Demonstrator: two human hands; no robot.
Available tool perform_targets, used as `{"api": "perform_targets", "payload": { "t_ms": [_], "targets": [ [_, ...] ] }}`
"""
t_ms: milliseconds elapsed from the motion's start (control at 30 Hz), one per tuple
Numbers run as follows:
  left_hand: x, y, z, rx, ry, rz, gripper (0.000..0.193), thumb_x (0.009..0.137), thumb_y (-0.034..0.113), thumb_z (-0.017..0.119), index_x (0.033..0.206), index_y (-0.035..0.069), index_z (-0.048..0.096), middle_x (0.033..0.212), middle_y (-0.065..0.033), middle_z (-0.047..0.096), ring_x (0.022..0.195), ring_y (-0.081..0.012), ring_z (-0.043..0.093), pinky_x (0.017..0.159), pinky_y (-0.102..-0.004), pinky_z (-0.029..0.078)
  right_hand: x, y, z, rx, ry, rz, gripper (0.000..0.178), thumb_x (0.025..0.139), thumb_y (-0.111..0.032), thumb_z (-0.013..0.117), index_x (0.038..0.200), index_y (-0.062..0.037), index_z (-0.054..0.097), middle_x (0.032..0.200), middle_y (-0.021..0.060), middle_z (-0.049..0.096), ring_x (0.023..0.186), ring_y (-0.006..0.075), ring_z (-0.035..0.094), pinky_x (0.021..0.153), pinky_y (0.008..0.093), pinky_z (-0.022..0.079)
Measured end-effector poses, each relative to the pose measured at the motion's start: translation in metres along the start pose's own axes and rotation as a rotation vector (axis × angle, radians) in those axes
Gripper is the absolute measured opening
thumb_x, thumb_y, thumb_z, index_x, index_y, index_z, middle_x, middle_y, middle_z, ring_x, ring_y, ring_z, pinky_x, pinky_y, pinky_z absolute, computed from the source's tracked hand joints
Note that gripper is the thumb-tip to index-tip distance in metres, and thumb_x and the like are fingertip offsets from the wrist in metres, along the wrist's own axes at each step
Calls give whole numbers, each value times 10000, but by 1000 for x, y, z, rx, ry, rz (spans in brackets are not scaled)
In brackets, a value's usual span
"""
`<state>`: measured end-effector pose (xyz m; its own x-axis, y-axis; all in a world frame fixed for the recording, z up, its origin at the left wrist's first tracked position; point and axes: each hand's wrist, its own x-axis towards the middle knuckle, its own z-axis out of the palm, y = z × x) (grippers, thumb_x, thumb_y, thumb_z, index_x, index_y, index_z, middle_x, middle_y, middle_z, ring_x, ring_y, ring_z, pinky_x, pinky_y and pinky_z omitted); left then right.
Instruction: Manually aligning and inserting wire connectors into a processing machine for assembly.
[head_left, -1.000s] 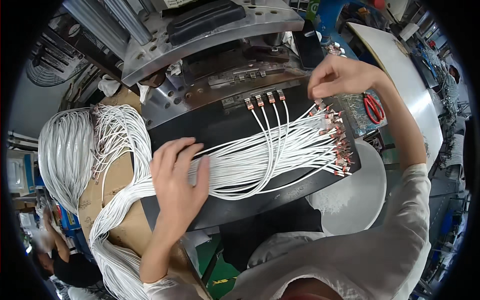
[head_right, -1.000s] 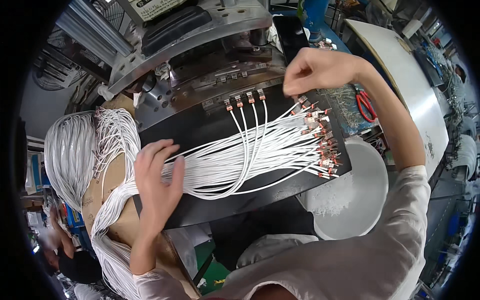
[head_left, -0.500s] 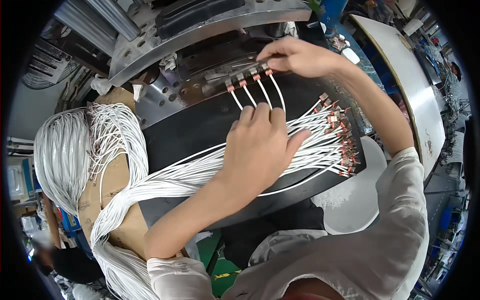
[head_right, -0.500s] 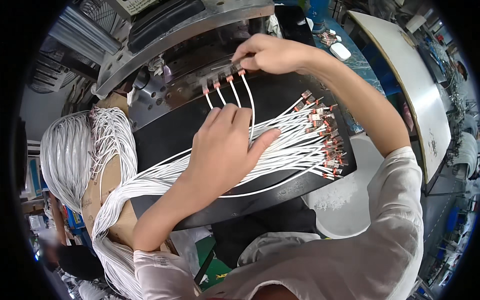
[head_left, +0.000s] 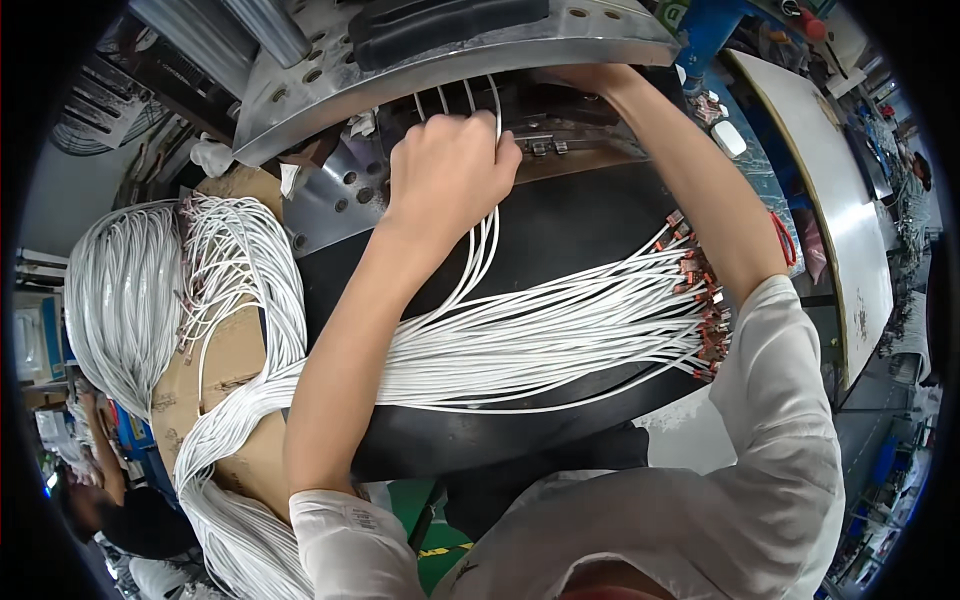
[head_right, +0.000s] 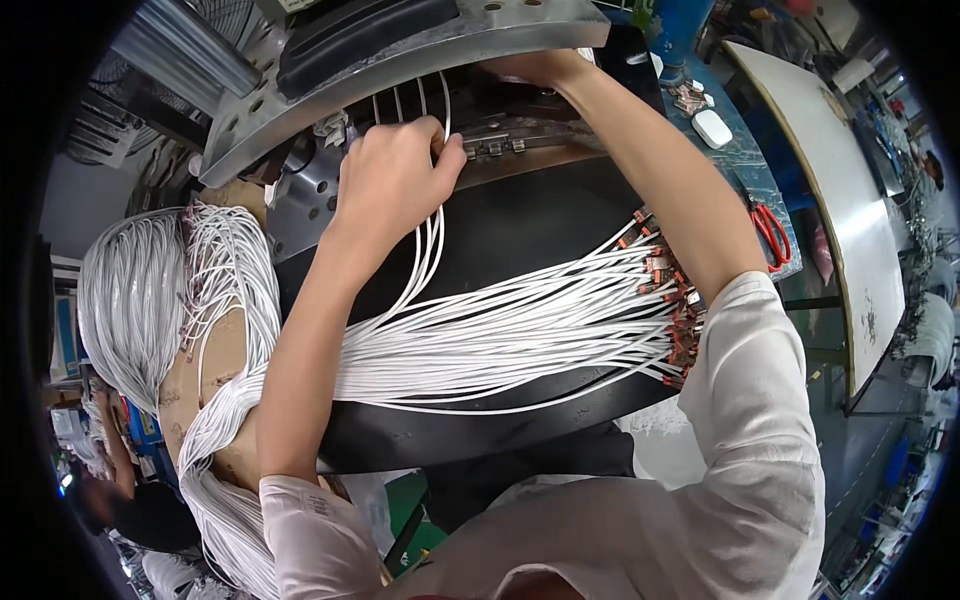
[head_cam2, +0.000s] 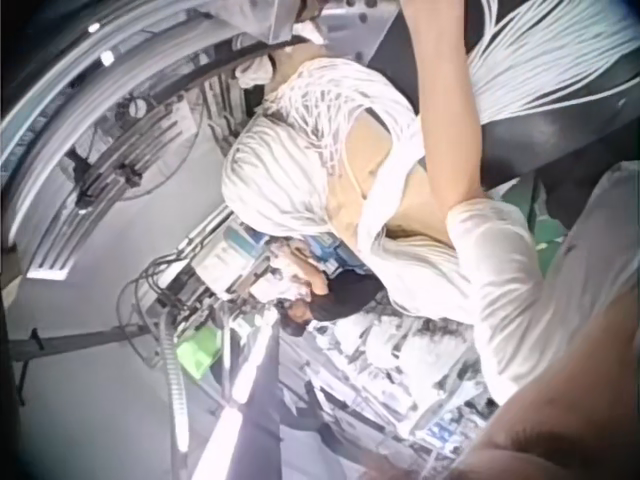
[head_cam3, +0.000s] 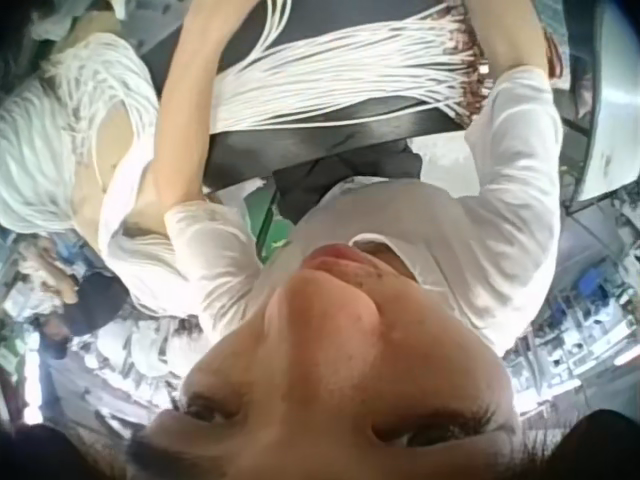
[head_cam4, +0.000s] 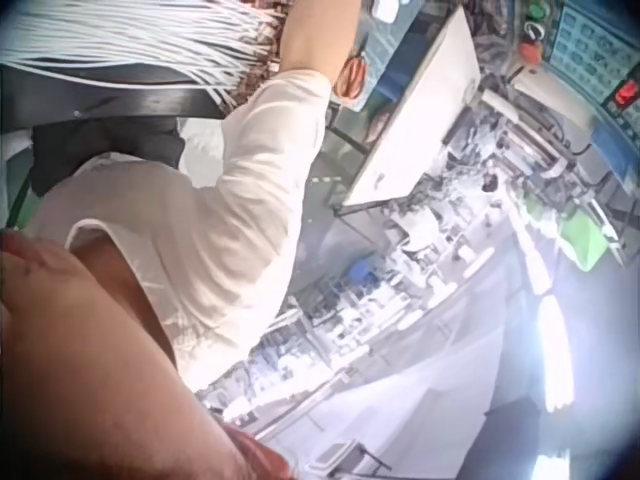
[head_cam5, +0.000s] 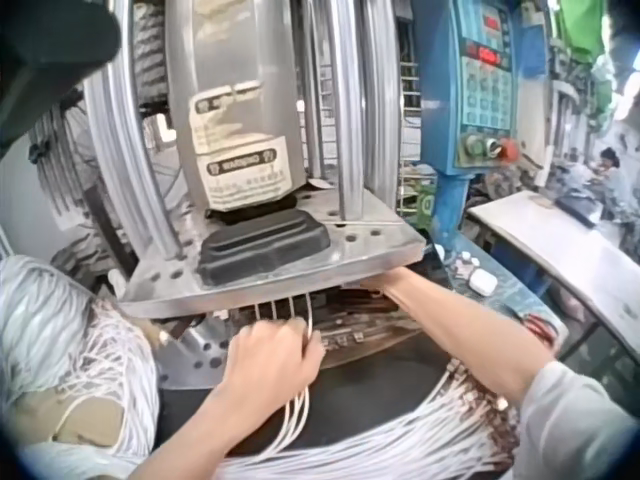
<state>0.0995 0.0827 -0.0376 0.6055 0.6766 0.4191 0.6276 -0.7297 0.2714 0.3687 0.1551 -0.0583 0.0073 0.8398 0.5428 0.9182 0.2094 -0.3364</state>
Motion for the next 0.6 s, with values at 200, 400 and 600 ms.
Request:
{"api": "perform_targets", "payload": {
  "t_ms": [200, 400, 600],
  "targets": [
    [5, -6, 0, 108, -49, -25, 381, 943, 429, 693, 915, 54, 753, 725, -146, 721, 704, -381, 726, 704, -486, 592, -7, -38, -17, -115, -35, -34, 359, 1020, -219, 631, 1325, -30, 642, 1126, 164, 729, 1011, 228, 683, 904, 365, 533],
    [-56, 52, -65, -108, 183, 53, 314, 835, 258, 826, 983, 12, 698, 952, -147, 704, 864, -328, 710, 732, -413, 579, -130, -131, -138, 528, -663, -52, 436, 982, -168, 681, 1383, -20, 595, 1320, 123, 651, 961, 184, 649, 840, 319, 539],
    [-279, 60, -89, -1959, -556, -214, 844, 846, 589, 804, 1316, -92, 642, 1230, -217, 705, 1013, -281, 695, 829, -396, 540, -352, -143, -149, 1557, -1588, 89, 613, 1017, -233, 707, 1511, 40, 468, 1385, 207, 608, 1195, 328, 627, 1000, 401, 515]
  ]
}}
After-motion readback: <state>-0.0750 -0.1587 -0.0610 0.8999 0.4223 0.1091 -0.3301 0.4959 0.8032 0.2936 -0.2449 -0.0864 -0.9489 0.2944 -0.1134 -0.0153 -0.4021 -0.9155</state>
